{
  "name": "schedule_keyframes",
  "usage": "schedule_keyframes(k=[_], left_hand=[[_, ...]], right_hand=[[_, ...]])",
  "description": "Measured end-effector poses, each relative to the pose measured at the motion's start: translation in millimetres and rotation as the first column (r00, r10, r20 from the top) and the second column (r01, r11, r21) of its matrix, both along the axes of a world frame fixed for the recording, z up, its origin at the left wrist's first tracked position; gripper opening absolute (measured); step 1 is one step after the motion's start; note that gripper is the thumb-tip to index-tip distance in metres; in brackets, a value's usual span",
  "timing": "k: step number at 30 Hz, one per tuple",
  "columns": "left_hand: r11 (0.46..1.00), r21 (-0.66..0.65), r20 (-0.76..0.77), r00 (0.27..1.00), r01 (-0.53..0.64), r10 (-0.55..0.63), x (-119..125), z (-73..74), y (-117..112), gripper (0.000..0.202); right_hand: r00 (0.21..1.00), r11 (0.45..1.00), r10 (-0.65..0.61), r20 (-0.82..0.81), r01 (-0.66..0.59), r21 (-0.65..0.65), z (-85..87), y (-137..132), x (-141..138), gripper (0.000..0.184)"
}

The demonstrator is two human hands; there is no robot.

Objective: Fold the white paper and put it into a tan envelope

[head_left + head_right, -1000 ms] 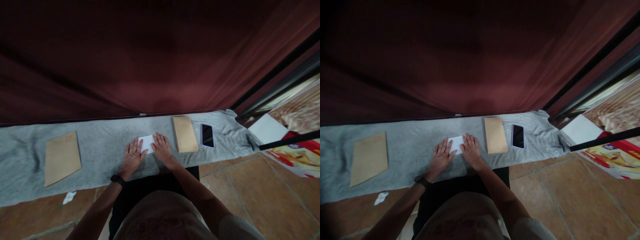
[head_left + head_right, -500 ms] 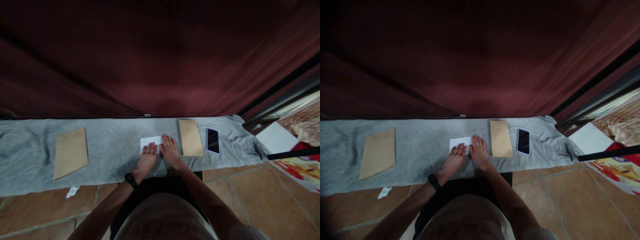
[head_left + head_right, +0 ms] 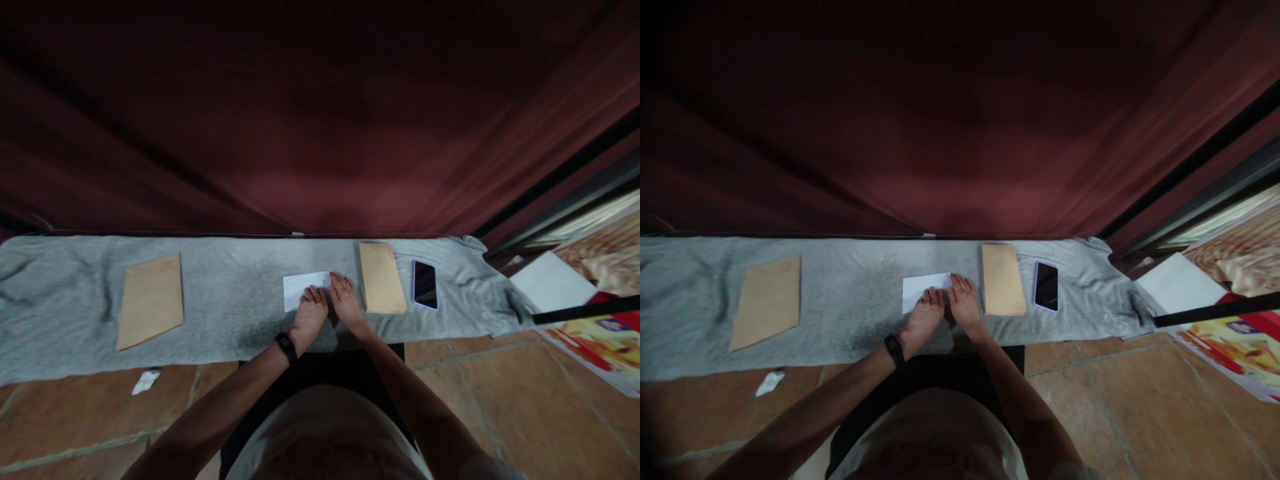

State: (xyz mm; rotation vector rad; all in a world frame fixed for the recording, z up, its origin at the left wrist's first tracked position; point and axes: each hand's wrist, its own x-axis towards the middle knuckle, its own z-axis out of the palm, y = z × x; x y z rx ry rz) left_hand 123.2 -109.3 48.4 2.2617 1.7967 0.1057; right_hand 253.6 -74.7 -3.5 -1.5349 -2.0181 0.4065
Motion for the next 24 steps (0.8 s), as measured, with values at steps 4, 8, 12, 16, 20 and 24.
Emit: schedule_keyframes(k=[4,8,12,16,20,24], left_hand=[[0.995,0.008,0.188,0.977,-0.103,0.100,-13,12.4,6,0.041],[0.969,0.016,0.410,0.886,-0.247,0.219,-36,32.1,26,0.028],[0.876,-0.214,0.892,0.279,-0.432,0.355,-39,34.4,32,0.029],[0.760,-0.531,0.845,-0.305,-0.376,0.440,-26,11.6,10,0.017],[0.715,-0.596,0.801,-0.334,-0.365,0.497,-28,-6.5,-10,0.018],[0.689,-0.574,0.817,-0.264,-0.442,0.512,-54,-10.6,-7,0.023]], right_hand=[[0.943,0.986,-0.133,-0.304,0.094,-0.140,3.6,-2,4,0.047],[0.692,0.938,-0.325,-0.645,0.148,-0.313,9.8,-8,5,0.055],[0.554,0.894,-0.345,-0.757,-0.053,-0.446,20.0,-19,-7,0.058],[0.333,0.789,-0.451,-0.828,-0.285,-0.544,25.5,-27,-25,0.044],[0.417,0.802,-0.517,-0.748,-0.069,-0.593,20.8,-25,-28,0.026],[0.620,0.818,-0.460,-0.636,0.017,-0.575,16.0,-18,-18,0.025]])
